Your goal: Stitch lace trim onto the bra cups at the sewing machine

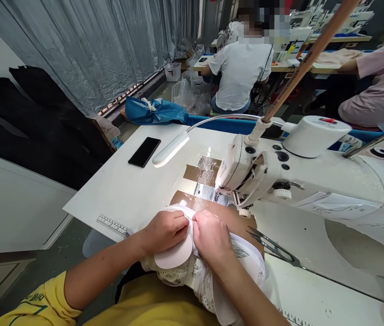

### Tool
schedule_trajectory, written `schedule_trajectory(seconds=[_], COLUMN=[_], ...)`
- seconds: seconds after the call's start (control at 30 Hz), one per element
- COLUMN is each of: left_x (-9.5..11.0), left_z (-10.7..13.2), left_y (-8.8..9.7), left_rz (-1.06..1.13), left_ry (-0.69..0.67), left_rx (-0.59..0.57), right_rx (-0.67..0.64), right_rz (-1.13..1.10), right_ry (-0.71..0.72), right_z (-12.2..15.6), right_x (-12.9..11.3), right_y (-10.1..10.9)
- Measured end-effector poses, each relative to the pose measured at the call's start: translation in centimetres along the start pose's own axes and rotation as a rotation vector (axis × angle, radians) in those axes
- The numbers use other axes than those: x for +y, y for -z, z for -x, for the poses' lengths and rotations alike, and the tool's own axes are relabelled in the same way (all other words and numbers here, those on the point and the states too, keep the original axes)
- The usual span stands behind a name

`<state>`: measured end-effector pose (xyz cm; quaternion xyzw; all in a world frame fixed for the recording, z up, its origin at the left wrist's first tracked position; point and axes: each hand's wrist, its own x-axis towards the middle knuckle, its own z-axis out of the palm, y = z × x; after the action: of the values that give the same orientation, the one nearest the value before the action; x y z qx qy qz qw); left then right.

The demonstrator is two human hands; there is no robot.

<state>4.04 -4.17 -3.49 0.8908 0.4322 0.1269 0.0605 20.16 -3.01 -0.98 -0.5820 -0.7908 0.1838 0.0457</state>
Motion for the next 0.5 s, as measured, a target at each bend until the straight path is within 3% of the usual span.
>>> schedule_trajectory(seconds=[0.27, 0.5], left_x=[0.0, 0.2], left_z=[1.5, 0.4], left_y=[1.1, 1.1], left_rz=[-0.019, 0.014], left_ry=[-0.053, 0.007], left_rx=[-0.001, -0.027], right_rx=[0.008, 0.008], right_rz=[0.016, 0.026], right_ry=[0.001, 0.006], right_z=[0.1, 0.0], right_x=[0.0, -0.1], right_y=[-0.1, 0.0])
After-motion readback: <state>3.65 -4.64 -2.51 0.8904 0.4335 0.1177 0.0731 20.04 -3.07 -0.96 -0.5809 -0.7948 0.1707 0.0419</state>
